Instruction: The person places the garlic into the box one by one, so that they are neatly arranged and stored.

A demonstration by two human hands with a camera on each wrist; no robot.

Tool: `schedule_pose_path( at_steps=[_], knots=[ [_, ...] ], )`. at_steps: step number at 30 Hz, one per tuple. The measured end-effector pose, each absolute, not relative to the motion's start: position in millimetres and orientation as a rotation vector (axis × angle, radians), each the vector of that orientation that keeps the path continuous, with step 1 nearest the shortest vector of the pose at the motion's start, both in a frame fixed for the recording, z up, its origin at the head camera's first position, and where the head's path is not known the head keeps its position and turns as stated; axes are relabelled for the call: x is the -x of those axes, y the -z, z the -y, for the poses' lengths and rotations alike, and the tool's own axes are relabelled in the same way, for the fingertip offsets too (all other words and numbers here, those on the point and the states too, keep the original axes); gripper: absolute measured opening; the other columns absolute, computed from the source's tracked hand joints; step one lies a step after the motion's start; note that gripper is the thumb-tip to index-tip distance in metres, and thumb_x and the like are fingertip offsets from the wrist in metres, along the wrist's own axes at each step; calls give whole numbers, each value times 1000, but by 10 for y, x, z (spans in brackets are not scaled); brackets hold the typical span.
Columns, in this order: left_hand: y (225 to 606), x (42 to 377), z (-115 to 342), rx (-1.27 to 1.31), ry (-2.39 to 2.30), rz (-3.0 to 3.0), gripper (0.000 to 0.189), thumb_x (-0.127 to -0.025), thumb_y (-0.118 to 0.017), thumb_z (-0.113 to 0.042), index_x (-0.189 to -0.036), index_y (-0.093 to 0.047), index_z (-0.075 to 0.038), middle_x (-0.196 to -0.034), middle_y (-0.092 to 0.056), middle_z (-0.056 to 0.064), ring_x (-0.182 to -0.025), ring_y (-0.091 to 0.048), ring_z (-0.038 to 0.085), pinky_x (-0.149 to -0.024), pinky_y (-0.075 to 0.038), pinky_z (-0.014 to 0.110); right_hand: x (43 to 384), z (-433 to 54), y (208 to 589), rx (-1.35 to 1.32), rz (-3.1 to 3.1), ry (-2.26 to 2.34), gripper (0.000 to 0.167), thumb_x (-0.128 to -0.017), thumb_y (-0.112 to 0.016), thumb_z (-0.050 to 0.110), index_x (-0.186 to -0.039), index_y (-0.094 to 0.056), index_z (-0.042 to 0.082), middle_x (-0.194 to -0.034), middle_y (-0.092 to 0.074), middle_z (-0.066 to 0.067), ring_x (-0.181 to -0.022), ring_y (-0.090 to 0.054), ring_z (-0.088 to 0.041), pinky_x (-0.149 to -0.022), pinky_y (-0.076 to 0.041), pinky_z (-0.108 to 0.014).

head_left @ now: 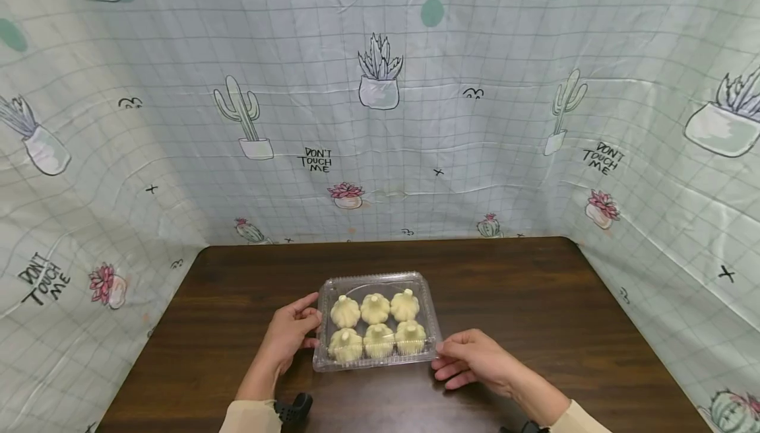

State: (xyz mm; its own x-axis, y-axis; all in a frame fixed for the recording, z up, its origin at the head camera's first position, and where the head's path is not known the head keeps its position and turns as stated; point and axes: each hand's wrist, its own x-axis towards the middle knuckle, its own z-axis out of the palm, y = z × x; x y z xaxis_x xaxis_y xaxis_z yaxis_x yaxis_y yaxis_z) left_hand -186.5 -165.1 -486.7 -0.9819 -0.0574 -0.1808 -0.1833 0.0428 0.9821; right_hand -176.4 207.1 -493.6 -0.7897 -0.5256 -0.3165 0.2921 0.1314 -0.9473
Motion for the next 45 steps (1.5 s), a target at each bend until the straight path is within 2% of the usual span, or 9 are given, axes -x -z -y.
schedule_pose_path(
  at_steps=[10,14,18,20,24,27,31,34,45],
  knots=[
    [4831,1914,1666,267,-2022,-2255,56,-101,-61,-5,-156,-50,-3,-96,-65,6,-84,-61,18,-61,-59,28,1785,-2015,4912,164,-1791,1723,27,-104,-62,18,-108,-72,-7,-91,-77,-8,-78,-76,-15,-69,-66,-31],
    [4787,1816,1753,207,-1964,-2214,61,-105,-62,-14,-161,-40,-3,-111,-69,14,-88,-63,19,-72,-62,33,1759,-2000,4923,151,-1788,1718,26,-104,-62,17,-107,-72,-6,-91,-77,-8,-78,-75,-15,-67,-65,-29],
    [4744,1635,1861,97,-1911,-2127,67,-107,-60,-18,-164,-31,0,-132,-64,21,-98,-62,21,-82,-64,40,1734,-1990,4930,149,-1801,1711,28,-104,-62,18,-109,-71,-8,-92,-76,-8,-79,-75,-15,-66,-65,-29],
    [4740,1532,1895,51,-1889,-2073,69,-107,-60,-19,-165,-27,2,-135,-62,22,-101,-62,22,-84,-64,42,1722,-1990,4929,146,-1808,1705,28,-104,-62,19,-109,-71,-8,-92,-76,-8,-79,-75,-15,-66,-65,-30],
    [4778,1371,1915,24,-1855,-1997,71,-107,-62,-22,-163,-27,5,-125,-62,17,-98,-64,24,-82,-66,42,1701,-1994,4919,129,-1816,1695,29,-105,-62,20,-108,-71,-7,-91,-76,-7,-78,-75,-15,-65,-65,-30],
    [4812,1305,1914,57,-1845,-1988,63,-107,-62,-25,-155,-40,8,-117,-62,14,-92,-66,22,-77,-66,39,1694,-1984,4915,114,-1813,1693,29,-104,-62,20,-108,-71,-7,-90,-76,-7,-78,-75,-15,-65,-65,-30],
    [4837,1284,1913,92,-1827,-1983,41,-108,-61,-28,-130,-62,7,-104,-63,10,-85,-66,18,-71,-66,35,1697,-1953,4920,91,-1793,1702,30,-102,-61,20,-105,-72,-7,-87,-77,-7,-76,-76,-15,-66,-65,-30],
    [4843,1289,1903,102,-1811,-1964,31,-108,-60,-28,-112,-67,2,-96,-64,6,-82,-66,16,-68,-66,33,1698,-1940,4923,85,-1784,1713,32,-101,-62,21,-104,-72,-9,-85,-77,-7,-75,-77,-16,-68,-66,-31],
    [4842,1288,1809,181,-1856,-1868,23,-99,-56,-18,-102,-71,0,-82,-64,0,-70,-64,8,-60,-62,25,1675,-1935,4912,92,-1781,1729,33,-102,-60,20,-104,-72,-10,-86,-77,-6,-75,-77,-15,-68,-66,-31]
  ],
)
